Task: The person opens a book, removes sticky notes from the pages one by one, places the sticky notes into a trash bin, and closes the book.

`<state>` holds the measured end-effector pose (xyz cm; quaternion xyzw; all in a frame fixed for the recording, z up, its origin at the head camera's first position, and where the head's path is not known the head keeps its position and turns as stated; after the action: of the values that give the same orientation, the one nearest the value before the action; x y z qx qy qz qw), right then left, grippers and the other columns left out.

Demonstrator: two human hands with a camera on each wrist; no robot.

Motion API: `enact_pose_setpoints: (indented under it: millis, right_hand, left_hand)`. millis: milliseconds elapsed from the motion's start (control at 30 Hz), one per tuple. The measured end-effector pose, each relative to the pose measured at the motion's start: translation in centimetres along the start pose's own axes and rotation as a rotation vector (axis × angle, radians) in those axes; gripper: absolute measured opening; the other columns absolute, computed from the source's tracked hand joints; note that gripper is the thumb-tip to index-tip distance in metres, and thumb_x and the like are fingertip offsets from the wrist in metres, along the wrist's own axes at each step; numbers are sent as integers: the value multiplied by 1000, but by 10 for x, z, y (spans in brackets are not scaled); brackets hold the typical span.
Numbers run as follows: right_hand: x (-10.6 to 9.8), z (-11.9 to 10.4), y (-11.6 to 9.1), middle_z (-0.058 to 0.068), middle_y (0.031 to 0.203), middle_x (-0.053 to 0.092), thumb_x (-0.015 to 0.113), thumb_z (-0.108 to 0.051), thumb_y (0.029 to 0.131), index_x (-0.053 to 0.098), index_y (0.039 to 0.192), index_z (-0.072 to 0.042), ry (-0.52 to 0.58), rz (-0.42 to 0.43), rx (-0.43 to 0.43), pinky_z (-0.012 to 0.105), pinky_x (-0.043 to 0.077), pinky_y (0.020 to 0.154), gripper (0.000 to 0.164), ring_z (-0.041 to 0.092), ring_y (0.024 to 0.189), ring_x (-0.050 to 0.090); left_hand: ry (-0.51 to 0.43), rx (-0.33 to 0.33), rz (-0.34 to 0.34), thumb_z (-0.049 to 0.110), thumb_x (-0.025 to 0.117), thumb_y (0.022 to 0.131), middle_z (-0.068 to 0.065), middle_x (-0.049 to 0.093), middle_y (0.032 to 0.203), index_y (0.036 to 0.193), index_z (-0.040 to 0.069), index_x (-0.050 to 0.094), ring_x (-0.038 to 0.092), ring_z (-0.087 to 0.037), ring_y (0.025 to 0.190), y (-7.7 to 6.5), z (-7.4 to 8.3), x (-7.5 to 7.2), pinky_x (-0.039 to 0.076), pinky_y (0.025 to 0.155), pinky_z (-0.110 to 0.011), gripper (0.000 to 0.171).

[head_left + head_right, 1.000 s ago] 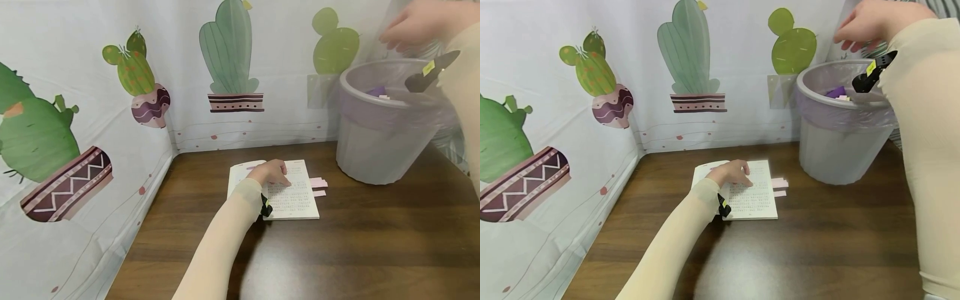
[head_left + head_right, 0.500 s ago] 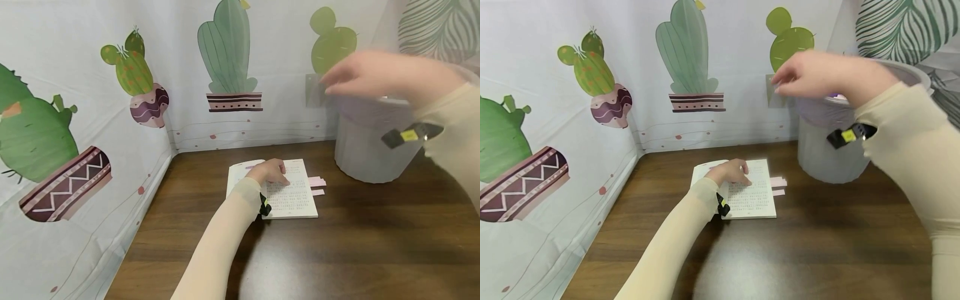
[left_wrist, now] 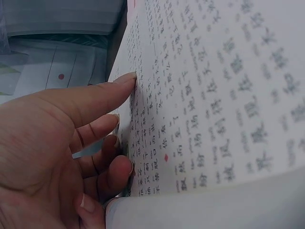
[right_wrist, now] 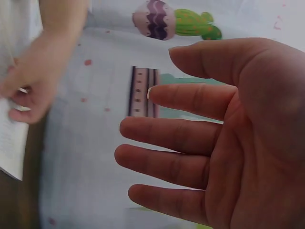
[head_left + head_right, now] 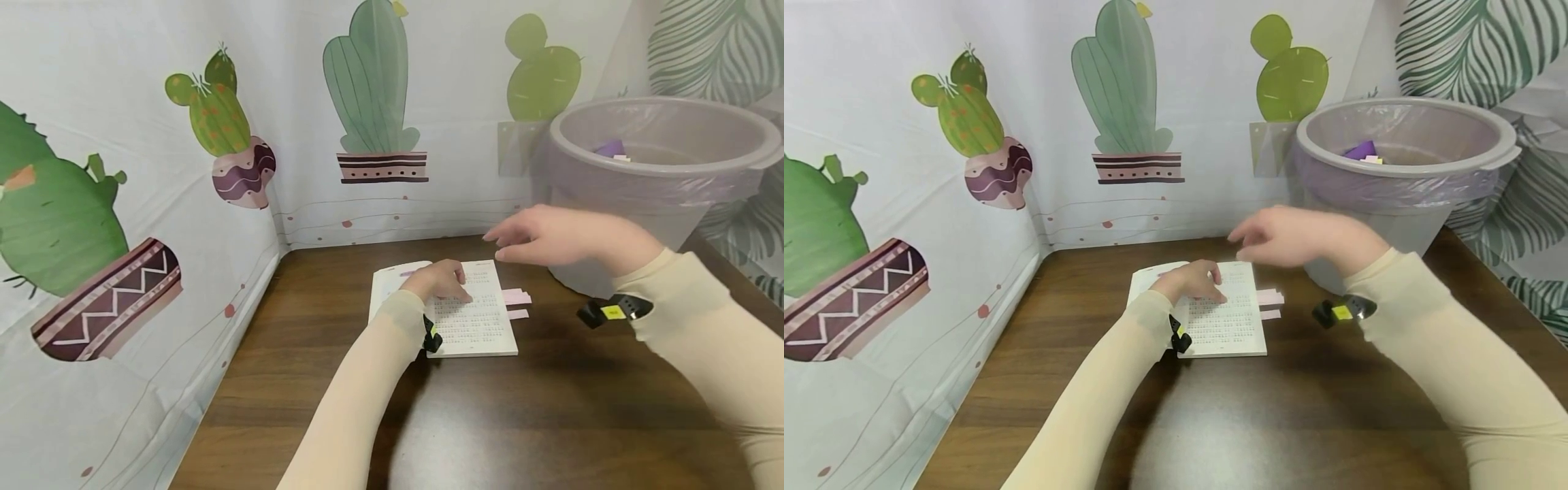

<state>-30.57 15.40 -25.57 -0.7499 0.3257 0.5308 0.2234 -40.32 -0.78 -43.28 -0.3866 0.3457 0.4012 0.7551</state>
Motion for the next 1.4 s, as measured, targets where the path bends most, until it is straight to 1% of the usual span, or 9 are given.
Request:
enact_pose_setpoints:
  millis: [233,433,600,700,800,933,1033,1133,1400]
  right_hand:
    - [60,21,10,7,117,77,60,-28,102,64,136,-6,80,-67,27,50,55,98,41,23,109,72]
    - [106,38,15,8,115,77,58,-28,102,65,134,-2,138,-106,56,50,55,98,41,22,108,72]
    - [134,50,13,20,131,70,59,-28,102,62,137,2,149,-91,138,55,52,102,47,34,120,68]
    - [148,56,10,21,139,64,58,-29,102,59,141,2,133,-72,202,57,49,106,49,37,127,63]
    - [156,60,7,22,140,63,59,-31,101,58,142,1,131,-47,248,59,47,107,52,38,129,61]
    - [159,62,5,22,138,64,60,-32,101,58,142,0,131,-10,274,59,48,106,52,38,127,63]
    - [160,63,5,23,137,65,60,-33,101,58,142,0,128,3,282,59,49,105,53,38,125,64]
    - [161,63,4,23,139,64,59,-34,101,57,142,1,136,11,285,59,48,107,54,39,129,62]
    - [162,68,3,23,142,62,59,-36,102,57,143,0,214,28,273,60,47,107,55,39,131,60]
  left_hand:
    - [-10,-16,-1,40,87,82,2,64,102,106,21,62,59,-17,83,1,-1,1,48,74,-34,39]
    - [12,5,0,39,86,83,1,66,102,107,20,62,60,-17,83,3,0,1,48,75,-34,38]
    - [7,-2,-9,38,86,83,2,65,103,106,20,63,60,-17,85,4,0,0,48,75,-34,38]
    - [6,-7,-14,39,86,83,1,65,104,105,21,63,60,-17,85,3,0,1,48,75,-34,37]
    - [15,2,-13,39,86,83,1,65,104,105,20,63,60,-17,84,4,0,1,48,74,-33,37]
    - [35,21,3,41,85,83,2,66,104,105,20,63,60,-16,82,4,0,0,48,74,-33,38]
    - [42,28,8,41,85,83,2,66,104,106,20,63,60,-16,82,4,0,0,48,74,-33,38]
    - [42,23,8,42,85,83,2,65,103,106,20,62,60,-16,84,4,0,-1,49,75,-34,39]
    - [42,13,3,42,85,83,2,65,105,106,21,62,60,-17,85,3,0,0,49,75,-34,39]
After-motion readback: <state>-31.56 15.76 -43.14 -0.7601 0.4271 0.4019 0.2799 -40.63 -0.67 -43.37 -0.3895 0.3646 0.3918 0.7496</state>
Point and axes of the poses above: each hand's wrist, its own y-axis towards the middle knuckle, its own x-axis out of the palm, z = x × y, the point moved 6 cm from there along y, towards the middle knuckle
